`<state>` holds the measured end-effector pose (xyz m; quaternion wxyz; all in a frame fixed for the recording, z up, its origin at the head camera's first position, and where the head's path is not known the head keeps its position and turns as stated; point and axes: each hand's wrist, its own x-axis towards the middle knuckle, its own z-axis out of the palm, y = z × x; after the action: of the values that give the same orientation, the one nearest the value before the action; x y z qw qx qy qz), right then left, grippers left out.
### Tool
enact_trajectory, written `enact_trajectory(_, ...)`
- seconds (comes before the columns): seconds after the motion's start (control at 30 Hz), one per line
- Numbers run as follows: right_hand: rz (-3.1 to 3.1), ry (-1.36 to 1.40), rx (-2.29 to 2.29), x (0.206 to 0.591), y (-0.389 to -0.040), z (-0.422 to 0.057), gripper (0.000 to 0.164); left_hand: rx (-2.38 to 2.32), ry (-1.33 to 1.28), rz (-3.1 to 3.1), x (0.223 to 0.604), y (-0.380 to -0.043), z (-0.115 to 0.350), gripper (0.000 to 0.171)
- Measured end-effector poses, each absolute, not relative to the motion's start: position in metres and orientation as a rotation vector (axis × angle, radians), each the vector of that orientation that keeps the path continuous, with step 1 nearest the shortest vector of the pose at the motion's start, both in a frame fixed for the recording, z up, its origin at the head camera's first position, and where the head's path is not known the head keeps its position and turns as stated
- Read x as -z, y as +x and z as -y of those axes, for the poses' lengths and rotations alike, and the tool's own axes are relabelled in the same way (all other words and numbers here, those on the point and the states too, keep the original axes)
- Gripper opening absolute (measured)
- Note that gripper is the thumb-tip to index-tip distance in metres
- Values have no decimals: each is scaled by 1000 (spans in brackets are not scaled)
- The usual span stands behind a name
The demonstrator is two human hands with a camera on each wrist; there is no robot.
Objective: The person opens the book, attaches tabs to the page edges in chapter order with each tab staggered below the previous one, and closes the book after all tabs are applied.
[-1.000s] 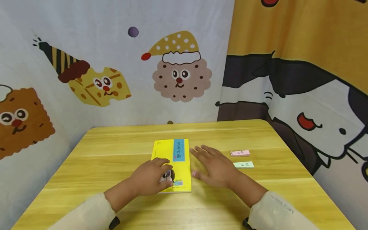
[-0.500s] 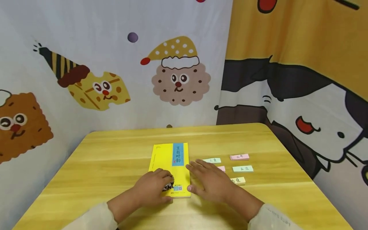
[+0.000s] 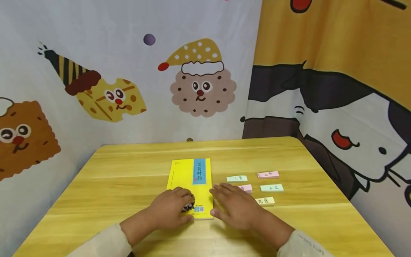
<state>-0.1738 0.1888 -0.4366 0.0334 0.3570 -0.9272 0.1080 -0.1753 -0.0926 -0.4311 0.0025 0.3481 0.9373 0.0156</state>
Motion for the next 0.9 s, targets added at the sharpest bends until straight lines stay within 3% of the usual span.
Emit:
enact_trajectory(0.13, 2862, 1102, -327, 439, -175, -189, 60, -37, 1088, -2928, 431, -176, 93, 59)
enact_trajectory(0.9, 2757, 1244, -180, 447, -172, -183, 41, -33, 1148, -2875, 429, -174, 99, 48)
